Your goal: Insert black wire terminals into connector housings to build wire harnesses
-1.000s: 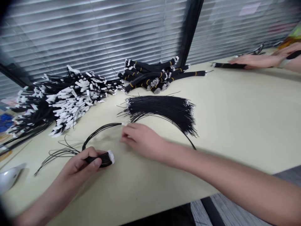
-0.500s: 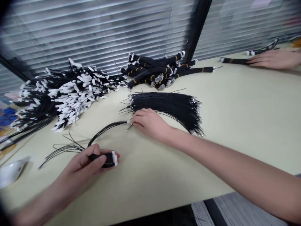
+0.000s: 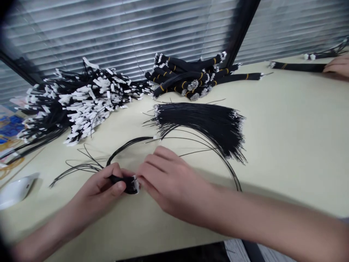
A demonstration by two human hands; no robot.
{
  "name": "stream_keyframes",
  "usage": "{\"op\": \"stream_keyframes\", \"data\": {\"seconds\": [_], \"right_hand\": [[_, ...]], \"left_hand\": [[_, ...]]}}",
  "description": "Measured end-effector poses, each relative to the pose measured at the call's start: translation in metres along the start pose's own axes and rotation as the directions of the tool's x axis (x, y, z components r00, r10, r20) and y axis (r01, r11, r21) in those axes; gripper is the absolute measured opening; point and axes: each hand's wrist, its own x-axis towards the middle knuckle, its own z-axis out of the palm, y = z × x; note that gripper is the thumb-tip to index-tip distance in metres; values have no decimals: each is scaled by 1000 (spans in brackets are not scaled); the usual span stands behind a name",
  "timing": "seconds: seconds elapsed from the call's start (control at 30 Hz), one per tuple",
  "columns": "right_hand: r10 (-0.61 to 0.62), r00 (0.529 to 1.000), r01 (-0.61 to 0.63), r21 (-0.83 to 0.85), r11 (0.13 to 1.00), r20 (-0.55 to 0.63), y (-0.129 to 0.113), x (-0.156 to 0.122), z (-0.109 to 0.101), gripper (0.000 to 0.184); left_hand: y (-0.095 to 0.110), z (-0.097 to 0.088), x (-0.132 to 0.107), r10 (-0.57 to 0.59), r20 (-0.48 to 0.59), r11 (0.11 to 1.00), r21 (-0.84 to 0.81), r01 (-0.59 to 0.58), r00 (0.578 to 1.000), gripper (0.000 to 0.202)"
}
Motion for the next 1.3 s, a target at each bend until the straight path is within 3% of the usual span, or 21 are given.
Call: {"op": "stream_keyframes", "data": {"seconds": [0.2,0.43,0.8,1.3], "right_hand": [[-97,982,132,-222,966,163,-2,-6,3,24],[-120,987,148,-295,944,111,-2,-10,4,16],[-137,970,203,-356,912,202,-5,-9,0,12],[-208,968,249,-428,869,141,-13,-7,-3,32]], "left_hand": [[-1,0,1,16,8,1000,7,-16,1000,24],[0,0,1,8,24,1000,28,-8,1000,25],[1,0,1,6,65,996,88,-12,998,26],[-1,1,2,60,90,997,44,-64,994,23]]}}
